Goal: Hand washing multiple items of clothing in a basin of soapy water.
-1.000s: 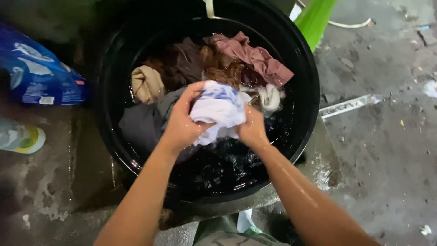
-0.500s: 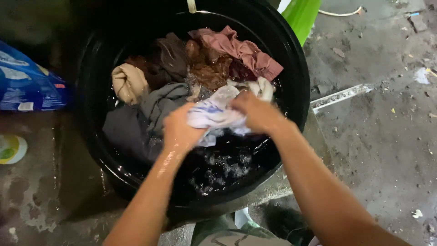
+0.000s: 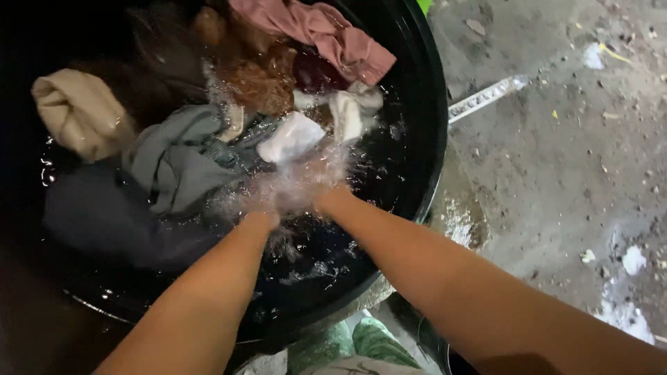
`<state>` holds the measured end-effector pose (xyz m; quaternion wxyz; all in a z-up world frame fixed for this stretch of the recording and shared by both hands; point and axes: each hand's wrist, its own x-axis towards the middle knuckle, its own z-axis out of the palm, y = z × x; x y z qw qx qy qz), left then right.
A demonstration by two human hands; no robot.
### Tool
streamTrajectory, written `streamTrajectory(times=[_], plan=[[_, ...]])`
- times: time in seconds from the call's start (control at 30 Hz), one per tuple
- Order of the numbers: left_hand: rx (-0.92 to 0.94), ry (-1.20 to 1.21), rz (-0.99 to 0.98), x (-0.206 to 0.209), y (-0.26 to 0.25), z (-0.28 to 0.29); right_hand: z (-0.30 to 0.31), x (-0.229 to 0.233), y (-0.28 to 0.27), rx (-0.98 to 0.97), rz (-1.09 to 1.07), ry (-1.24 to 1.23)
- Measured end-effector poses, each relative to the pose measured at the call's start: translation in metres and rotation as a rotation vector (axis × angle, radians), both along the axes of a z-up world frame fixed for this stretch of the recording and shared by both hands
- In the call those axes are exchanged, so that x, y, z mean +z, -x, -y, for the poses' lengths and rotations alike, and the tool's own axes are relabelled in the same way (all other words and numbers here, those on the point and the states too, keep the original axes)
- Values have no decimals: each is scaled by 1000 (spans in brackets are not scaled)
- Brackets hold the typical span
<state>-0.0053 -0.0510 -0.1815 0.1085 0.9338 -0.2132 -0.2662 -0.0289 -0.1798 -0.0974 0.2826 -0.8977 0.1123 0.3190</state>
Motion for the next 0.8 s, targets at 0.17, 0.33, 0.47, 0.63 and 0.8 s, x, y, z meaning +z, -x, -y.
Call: streamTrajectory(times=[0.17, 0.33, 0.47, 0.63, 0.8], plan=[[30, -14, -63, 32, -10, -13, 8, 21, 17, -534, -75, -380], [108, -29, -95, 108, -8, -44, 35, -35, 44, -364, 298, -293], [168, 687, 42, 205, 10, -65, 36, 6, 67, -49, 842, -163], [128, 994, 240, 286, 25, -57, 2, 61, 75, -2, 1112, -172], [-65, 1299, 164, 343, 41, -45, -9, 36, 50, -275, 777, -867]])
